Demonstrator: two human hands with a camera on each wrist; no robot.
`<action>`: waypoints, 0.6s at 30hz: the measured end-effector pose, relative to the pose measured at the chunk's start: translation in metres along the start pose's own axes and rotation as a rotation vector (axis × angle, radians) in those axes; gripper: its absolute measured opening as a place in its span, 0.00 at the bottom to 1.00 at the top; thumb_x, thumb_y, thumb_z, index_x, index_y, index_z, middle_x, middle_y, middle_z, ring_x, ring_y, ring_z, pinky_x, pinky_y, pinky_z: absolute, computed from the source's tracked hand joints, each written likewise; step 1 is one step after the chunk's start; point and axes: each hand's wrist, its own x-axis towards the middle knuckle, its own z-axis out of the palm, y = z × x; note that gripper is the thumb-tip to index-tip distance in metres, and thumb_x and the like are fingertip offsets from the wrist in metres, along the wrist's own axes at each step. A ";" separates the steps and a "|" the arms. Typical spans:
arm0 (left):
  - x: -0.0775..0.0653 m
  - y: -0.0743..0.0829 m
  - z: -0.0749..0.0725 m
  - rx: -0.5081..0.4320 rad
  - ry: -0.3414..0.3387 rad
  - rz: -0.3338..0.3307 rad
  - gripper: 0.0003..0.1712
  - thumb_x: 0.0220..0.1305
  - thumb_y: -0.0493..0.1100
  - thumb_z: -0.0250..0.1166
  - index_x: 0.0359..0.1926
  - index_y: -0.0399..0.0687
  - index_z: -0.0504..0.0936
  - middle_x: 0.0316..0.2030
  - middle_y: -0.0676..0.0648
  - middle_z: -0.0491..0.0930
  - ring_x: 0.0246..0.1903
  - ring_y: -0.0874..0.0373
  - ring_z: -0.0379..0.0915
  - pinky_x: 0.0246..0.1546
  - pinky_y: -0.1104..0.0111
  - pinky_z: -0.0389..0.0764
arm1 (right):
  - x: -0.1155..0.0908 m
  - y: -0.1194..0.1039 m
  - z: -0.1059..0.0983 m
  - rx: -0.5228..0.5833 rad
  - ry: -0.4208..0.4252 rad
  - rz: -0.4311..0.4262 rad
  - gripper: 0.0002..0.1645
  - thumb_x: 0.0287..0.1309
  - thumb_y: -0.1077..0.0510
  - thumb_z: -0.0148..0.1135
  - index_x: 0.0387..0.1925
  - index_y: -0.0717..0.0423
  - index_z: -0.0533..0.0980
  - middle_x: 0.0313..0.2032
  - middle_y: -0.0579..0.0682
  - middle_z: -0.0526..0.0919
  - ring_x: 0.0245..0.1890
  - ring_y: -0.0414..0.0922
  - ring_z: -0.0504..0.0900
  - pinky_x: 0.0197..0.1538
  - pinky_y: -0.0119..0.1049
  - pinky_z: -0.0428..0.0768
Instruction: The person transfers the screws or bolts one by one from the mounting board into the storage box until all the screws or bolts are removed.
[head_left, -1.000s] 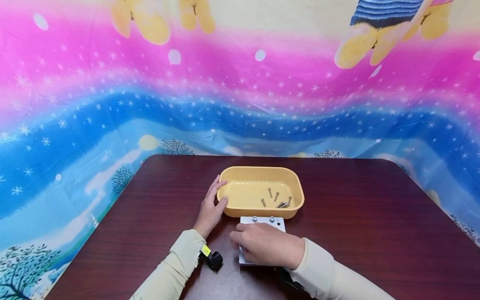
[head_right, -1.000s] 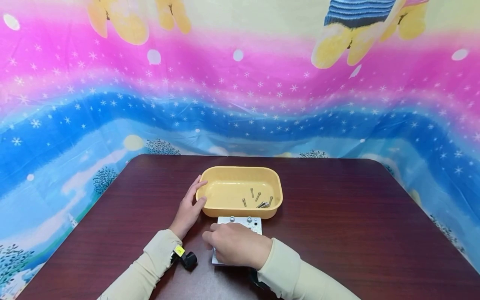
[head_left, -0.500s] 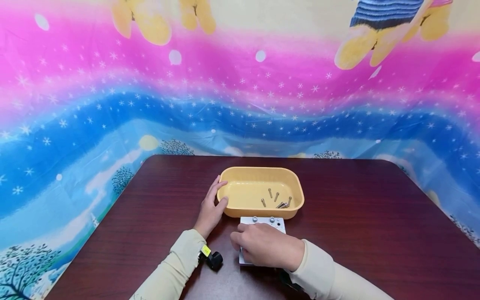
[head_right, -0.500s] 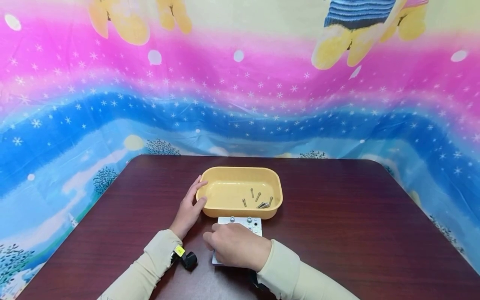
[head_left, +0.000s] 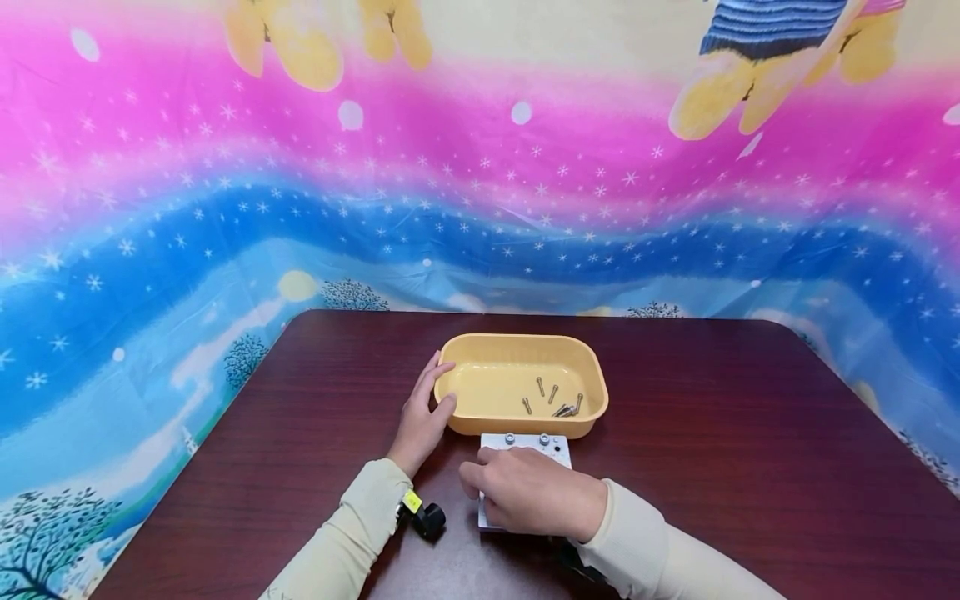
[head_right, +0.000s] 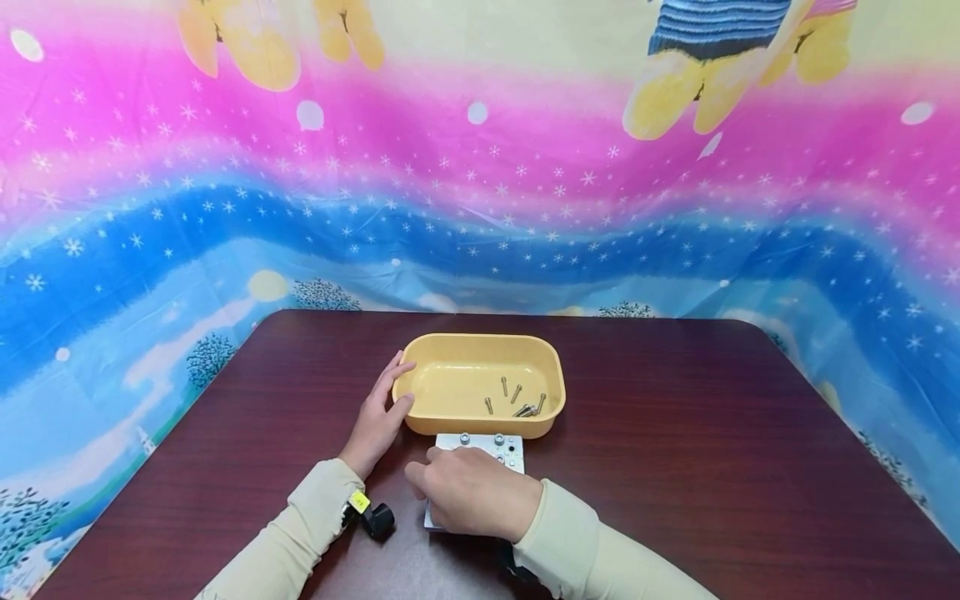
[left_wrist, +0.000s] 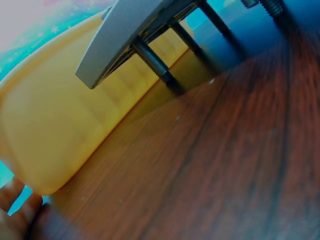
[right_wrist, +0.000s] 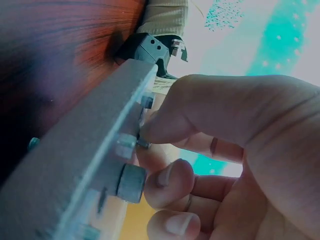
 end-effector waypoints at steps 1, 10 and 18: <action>0.000 0.000 0.000 0.000 0.000 0.000 0.26 0.66 0.39 0.57 0.65 0.52 0.71 0.73 0.56 0.53 0.72 0.58 0.47 0.67 0.52 0.56 | 0.000 0.000 0.000 0.001 0.001 -0.002 0.10 0.51 0.64 0.61 0.28 0.45 0.72 0.24 0.38 0.70 0.22 0.35 0.70 0.24 0.26 0.67; 0.000 0.001 -0.001 -0.005 -0.005 0.002 0.26 0.66 0.39 0.57 0.65 0.51 0.71 0.73 0.55 0.53 0.72 0.58 0.47 0.68 0.52 0.56 | 0.001 -0.001 0.001 -0.014 0.021 -0.001 0.11 0.49 0.64 0.61 0.25 0.45 0.69 0.22 0.38 0.66 0.20 0.35 0.67 0.22 0.26 0.64; 0.000 -0.001 0.000 -0.012 -0.002 0.000 0.26 0.66 0.38 0.57 0.65 0.52 0.71 0.73 0.56 0.53 0.72 0.58 0.47 0.68 0.52 0.55 | 0.000 -0.005 0.002 -0.093 0.066 0.032 0.13 0.48 0.62 0.62 0.23 0.46 0.66 0.21 0.39 0.65 0.17 0.37 0.67 0.19 0.30 0.63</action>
